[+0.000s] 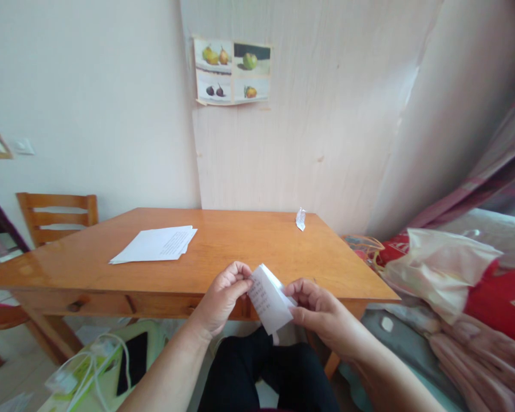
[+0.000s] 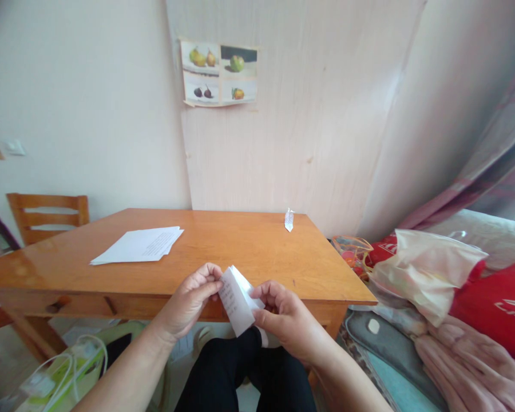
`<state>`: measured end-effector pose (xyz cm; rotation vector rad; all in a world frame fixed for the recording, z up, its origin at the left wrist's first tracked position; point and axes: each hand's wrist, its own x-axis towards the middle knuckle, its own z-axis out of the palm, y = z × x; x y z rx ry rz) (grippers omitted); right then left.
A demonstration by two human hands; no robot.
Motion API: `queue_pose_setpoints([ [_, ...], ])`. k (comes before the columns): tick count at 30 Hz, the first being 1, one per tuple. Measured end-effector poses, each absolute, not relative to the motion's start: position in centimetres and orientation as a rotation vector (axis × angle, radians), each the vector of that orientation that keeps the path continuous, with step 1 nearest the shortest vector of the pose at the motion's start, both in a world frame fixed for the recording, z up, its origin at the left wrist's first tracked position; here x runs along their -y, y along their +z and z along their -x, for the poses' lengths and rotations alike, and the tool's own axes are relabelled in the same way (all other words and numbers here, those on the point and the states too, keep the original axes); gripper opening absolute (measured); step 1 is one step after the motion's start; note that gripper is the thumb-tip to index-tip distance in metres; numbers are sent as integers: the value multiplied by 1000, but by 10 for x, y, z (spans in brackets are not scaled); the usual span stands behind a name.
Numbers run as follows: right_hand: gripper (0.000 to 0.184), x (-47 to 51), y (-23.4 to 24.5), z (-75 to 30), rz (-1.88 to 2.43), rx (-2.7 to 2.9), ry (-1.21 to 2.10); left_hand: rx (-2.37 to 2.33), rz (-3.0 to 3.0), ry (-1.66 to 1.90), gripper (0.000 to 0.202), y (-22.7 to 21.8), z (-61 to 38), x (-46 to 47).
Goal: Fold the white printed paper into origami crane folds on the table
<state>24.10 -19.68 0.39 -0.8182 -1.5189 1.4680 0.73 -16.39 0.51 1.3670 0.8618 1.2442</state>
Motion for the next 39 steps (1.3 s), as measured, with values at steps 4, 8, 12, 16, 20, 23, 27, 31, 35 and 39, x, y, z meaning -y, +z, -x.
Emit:
queue_pose_setpoints([
  [4, 33, 195, -3, -233, 952, 1601, 1109, -865, -1397, 1285, 9, 10, -14, 168],
  [8, 27, 193, -7, -229, 1147, 1719, 804, -855, -1425, 1324, 7, 13, -18, 173],
  [12, 9, 194, -7, -226, 1298, 1825, 671, -839, -1474, 1286, 7, 12, -19, 175],
  [16, 17, 198, -2, -224, 1417, 1864, 411, -857, -1564, 1297, 12, 10, -17, 177],
  [20, 11, 202, 4, -224, 1423, 1955, 89, -994, -1834, 1354, 36, 13, -15, 185],
  [23, 9, 202, 6, -223, 1407, 2030, -117, -1014, -2117, 1390, 37, 19, -18, 192],
  [27, 7, 205, 7, -220, 1387, 2109, -282, -1131, -2362, 1279, 30, 25, -26, 198],
  [31, 8, 208, 7, -217, 1341, 2134, -347, -1319, -2454, 1188, 29, 24, -30, 196],
  [35, 9, 209, 8, -217, 1309, 2123, -354, -1384, -2448, 1073, 29, 25, -30, 195],
  [39, 10, 205, 9, -221, 1309, 2067, -290, -1350, -2302, 1074, 18, 26, -28, 192],
])
